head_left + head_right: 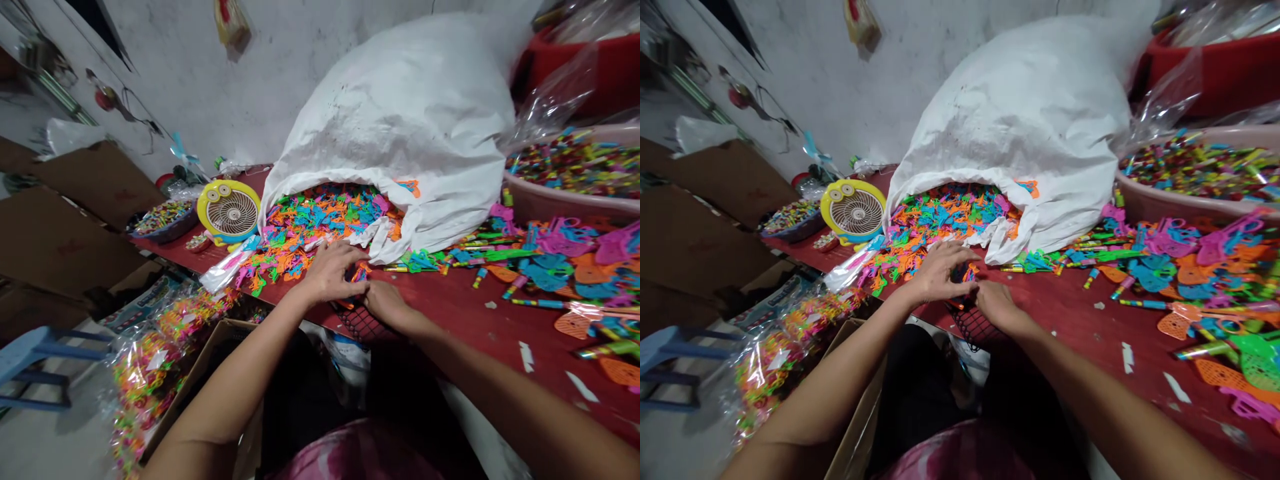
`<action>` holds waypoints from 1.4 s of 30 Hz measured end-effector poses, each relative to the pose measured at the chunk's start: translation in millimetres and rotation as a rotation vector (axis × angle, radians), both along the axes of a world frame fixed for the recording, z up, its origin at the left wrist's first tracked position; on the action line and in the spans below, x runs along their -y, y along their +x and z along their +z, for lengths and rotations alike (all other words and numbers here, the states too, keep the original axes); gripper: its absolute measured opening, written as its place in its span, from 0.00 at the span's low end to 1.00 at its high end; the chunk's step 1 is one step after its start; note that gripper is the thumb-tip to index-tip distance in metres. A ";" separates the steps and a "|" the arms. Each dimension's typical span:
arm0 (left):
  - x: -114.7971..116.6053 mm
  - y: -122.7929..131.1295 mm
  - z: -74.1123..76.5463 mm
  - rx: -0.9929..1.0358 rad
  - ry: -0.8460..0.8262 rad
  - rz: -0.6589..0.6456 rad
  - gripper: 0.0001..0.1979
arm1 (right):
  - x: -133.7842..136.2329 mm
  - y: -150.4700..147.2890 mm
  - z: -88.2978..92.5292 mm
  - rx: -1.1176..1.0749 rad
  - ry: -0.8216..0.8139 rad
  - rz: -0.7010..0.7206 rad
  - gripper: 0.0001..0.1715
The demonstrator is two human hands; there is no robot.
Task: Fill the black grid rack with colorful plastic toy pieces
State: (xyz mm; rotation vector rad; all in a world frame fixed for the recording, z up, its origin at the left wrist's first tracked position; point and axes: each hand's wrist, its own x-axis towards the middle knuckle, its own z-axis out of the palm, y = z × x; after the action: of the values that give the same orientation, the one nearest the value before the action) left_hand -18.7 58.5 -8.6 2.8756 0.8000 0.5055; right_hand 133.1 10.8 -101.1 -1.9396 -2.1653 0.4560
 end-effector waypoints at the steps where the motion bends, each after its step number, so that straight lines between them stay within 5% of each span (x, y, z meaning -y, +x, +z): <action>1: -0.4 0.1 -0.5 -0.011 0.002 0.006 0.23 | 0.5 -0.2 -0.4 -0.002 0.006 0.002 0.19; 16: -7.1 -3.4 -0.9 -0.078 -0.085 0.010 0.22 | 5.3 -2.0 -5.5 -0.064 0.125 -0.048 0.17; 25: 8.7 -27.3 6.4 0.179 0.032 0.065 0.24 | 4.2 -3.7 -1.1 -0.068 0.111 -0.060 0.17; 30: 20.9 -48.8 -8.6 0.049 0.052 0.079 0.40 | 0.9 -8.4 -1.7 -0.064 0.110 -0.084 0.19; 33: 24.8 -49.6 -20.1 -0.001 0.105 0.130 0.39 | 0.5 -8.5 -1.7 -0.077 0.116 -0.072 0.18; 37: 27.2 -44.5 -25.5 -0.014 0.164 0.200 0.36 | 17.4 4.9 -2.2 -0.117 0.172 -0.045 0.18; 42: 38.2 -30.3 -18.8 -0.110 0.213 0.352 0.32 | 74.7 55.3 -10.9 -0.260 0.323 -0.085 0.16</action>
State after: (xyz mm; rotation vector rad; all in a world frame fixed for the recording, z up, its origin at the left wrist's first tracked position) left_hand -48.9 20.2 -27.4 2.9837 1.3630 0.4965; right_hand 188.4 -63.9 -112.1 -1.6861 -1.8557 0.3014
